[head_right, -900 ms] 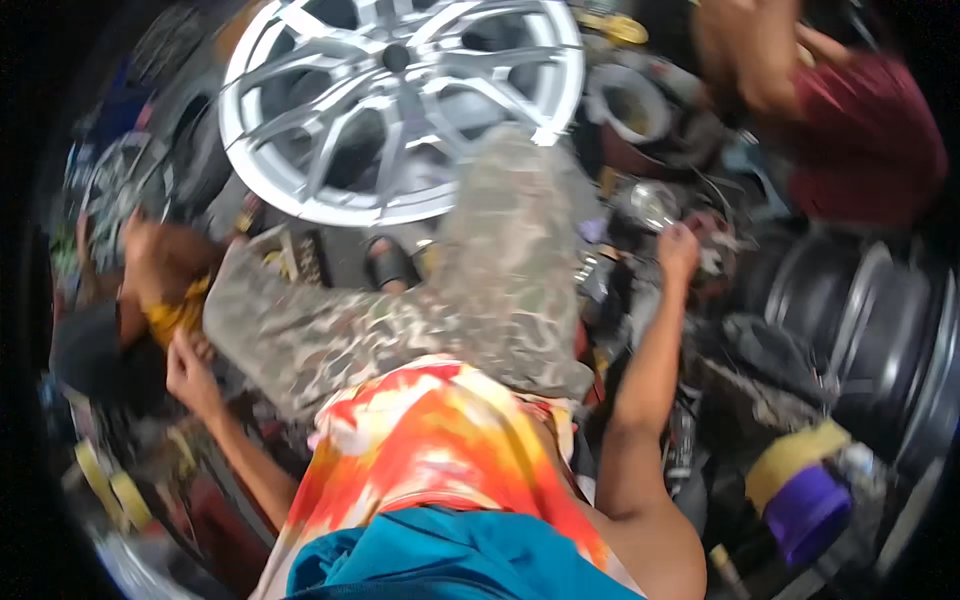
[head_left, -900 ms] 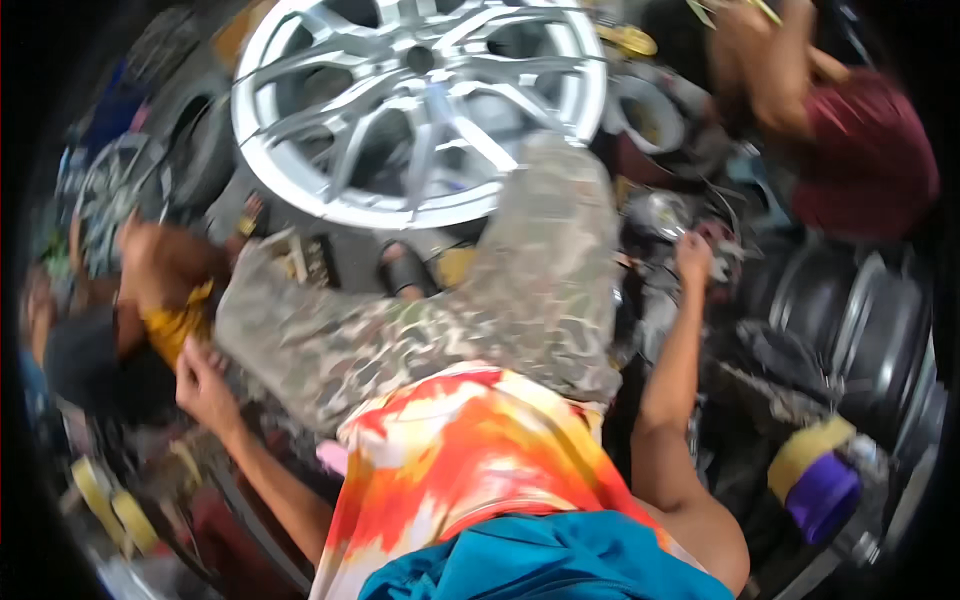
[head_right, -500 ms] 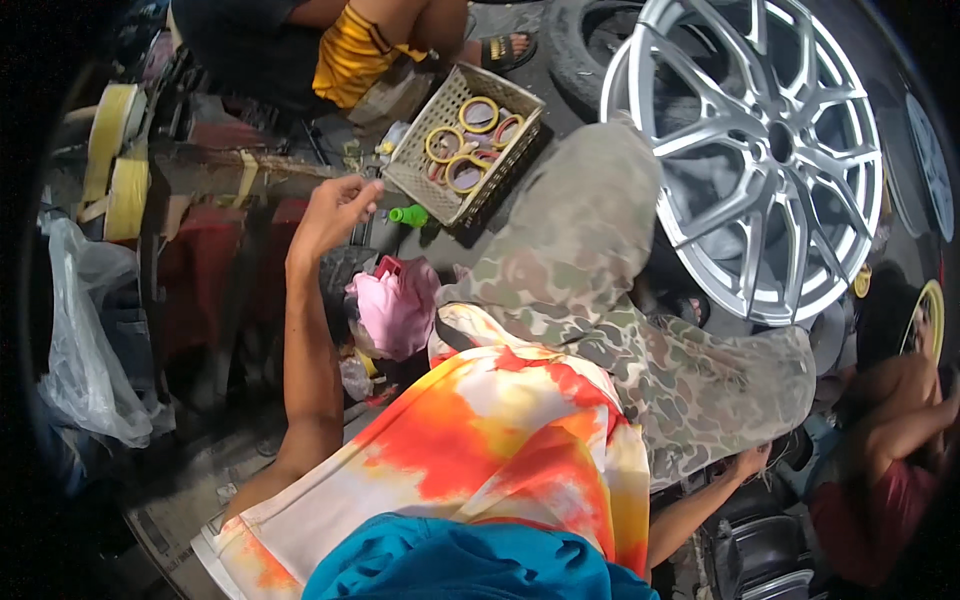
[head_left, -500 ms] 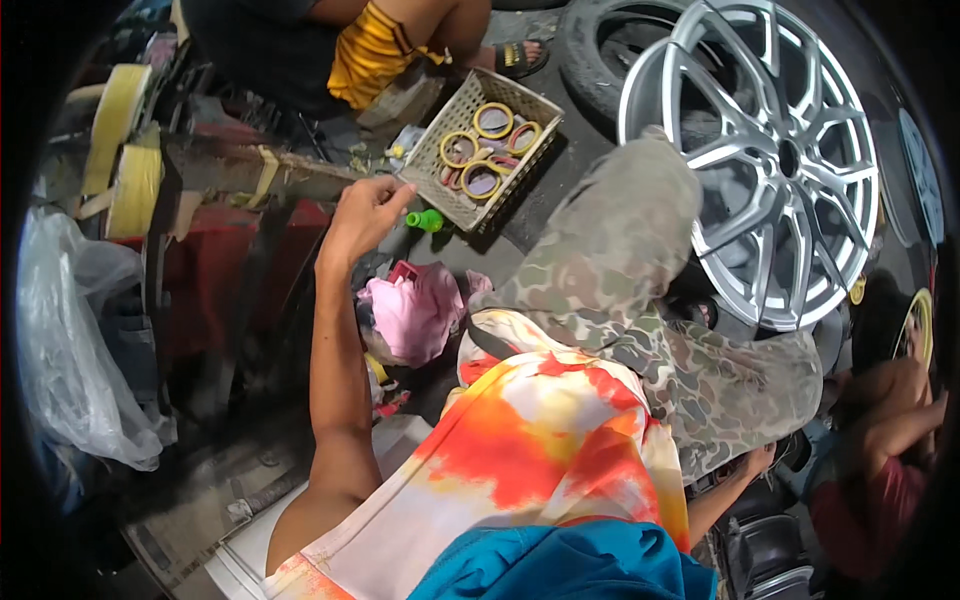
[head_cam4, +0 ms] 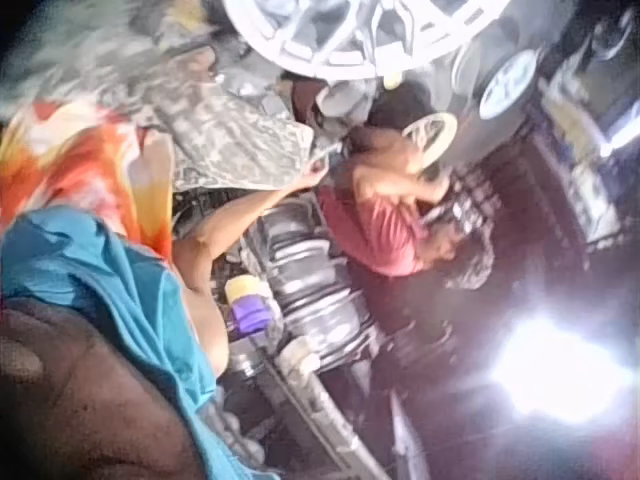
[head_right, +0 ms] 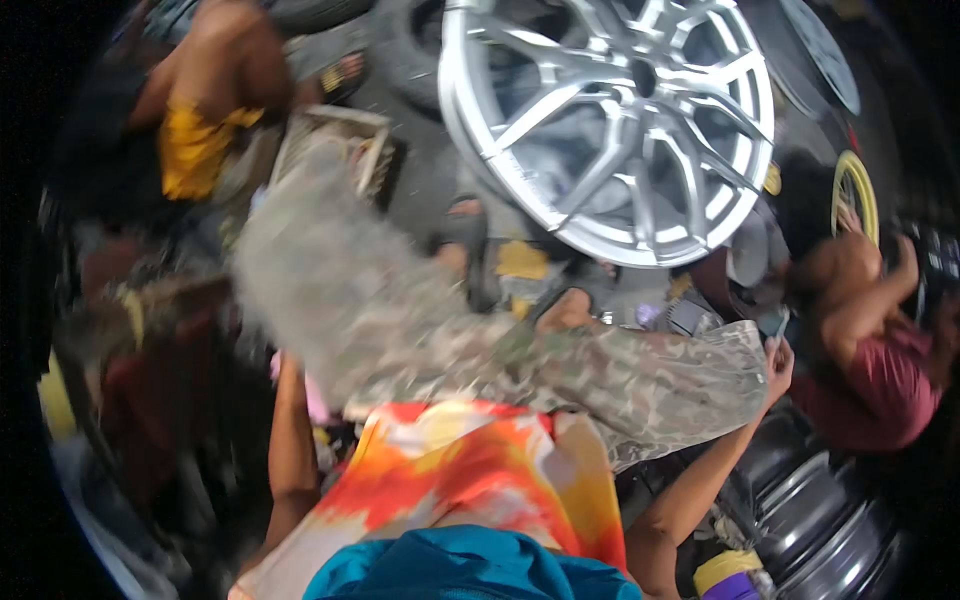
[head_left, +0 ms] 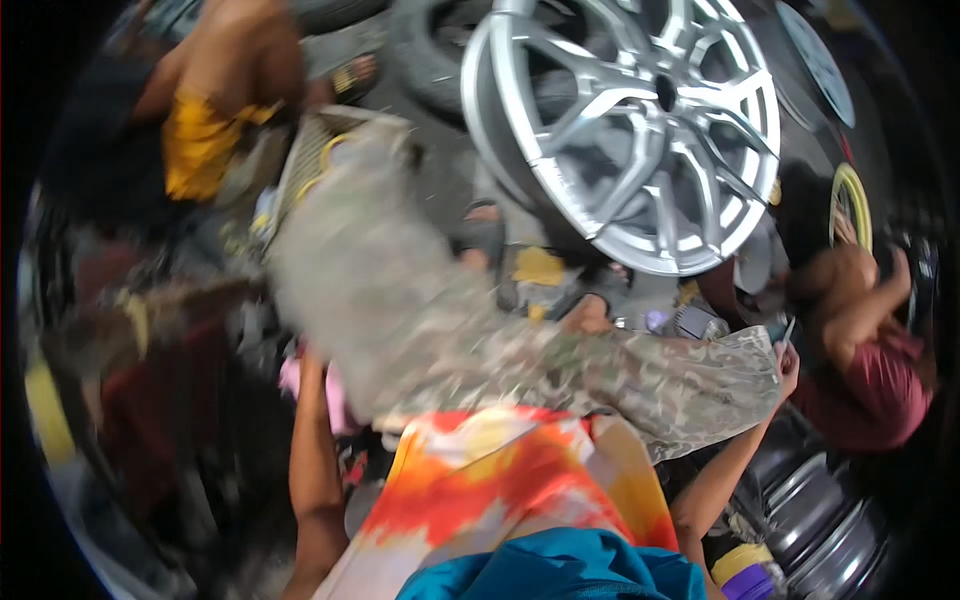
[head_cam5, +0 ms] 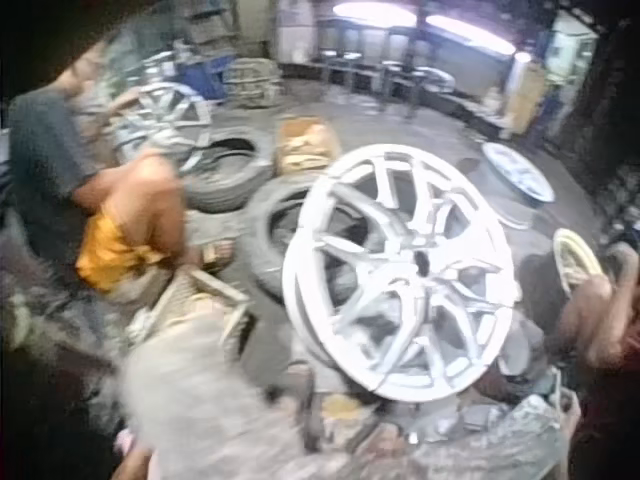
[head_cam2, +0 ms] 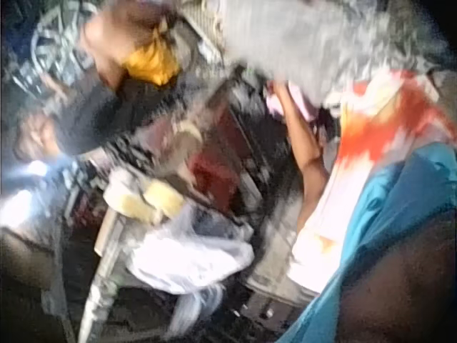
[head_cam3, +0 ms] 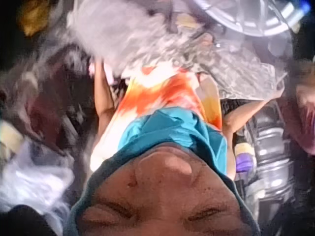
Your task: The person applies silver strips to the spokes of a car wheel rim by hand, wipes the rim with a cloth, and handles a roll of tape.
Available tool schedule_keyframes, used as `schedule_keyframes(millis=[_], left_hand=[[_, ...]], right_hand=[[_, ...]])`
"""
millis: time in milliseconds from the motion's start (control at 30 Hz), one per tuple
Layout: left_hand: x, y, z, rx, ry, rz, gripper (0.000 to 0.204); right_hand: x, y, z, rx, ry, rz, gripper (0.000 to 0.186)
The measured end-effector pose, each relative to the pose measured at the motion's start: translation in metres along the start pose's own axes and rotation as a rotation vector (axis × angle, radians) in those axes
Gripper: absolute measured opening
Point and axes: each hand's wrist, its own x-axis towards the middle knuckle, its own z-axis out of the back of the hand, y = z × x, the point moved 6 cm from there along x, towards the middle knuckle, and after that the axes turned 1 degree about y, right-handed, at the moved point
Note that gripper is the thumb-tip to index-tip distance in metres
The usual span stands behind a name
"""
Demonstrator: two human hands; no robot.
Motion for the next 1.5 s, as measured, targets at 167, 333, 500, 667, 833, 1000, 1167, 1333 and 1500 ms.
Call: schedule_keyframes(millis=[167,333,500,667,833,1000,1167,1333,1500], left_hand=[[0.03,-0.057,0.002,0.218,0.124,0.021,0.065],[0.027,-0.086,0.002,0.334,0.167,-0.002,0.07],[-0.017,-0.112,0.026,0.404,0.146,-0.024,0.075],[-0.096,-0.109,0.05,0.416,0.21,0.184,0.093],[-0.141,-0.096,0.057,0.354,-0.017,0.243,0.085],[-0.179,-0.039,0.062,0.373,0.076,0.379,0.049],[-0.214,-0.048,0.13,0.033,0.768,0.544,0.039],[-0.259,-0.039,0.172,0.573,1.118,0.688,0.048],[-0.145,-0.135,0.093,-0.072,0.263,0.19,0.039]], right_hand=[[-0.004,0.044,0.032,-0.105,-0.077,0.035,0.04],[0.0,0.064,0.043,-0.176,-0.099,0.01,0.037],[0.019,0.1,0.028,-0.456,-0.083,0.113,0.038],[0.055,0.116,0.011,-0.218,0.016,0.106,0.041],[0.066,0.175,-0.039,-0.217,0.074,0.271,0.043],[0.074,0.203,-0.05,-0.322,0.099,0.461,0.044],[0.081,0.205,-0.05,-0.348,0.091,0.416,0.048],[0.068,0.239,-0.074,-0.314,0.145,0.613,0.046],[0.053,0.263,-0.08,-0.242,0.148,0.491,0.045]])
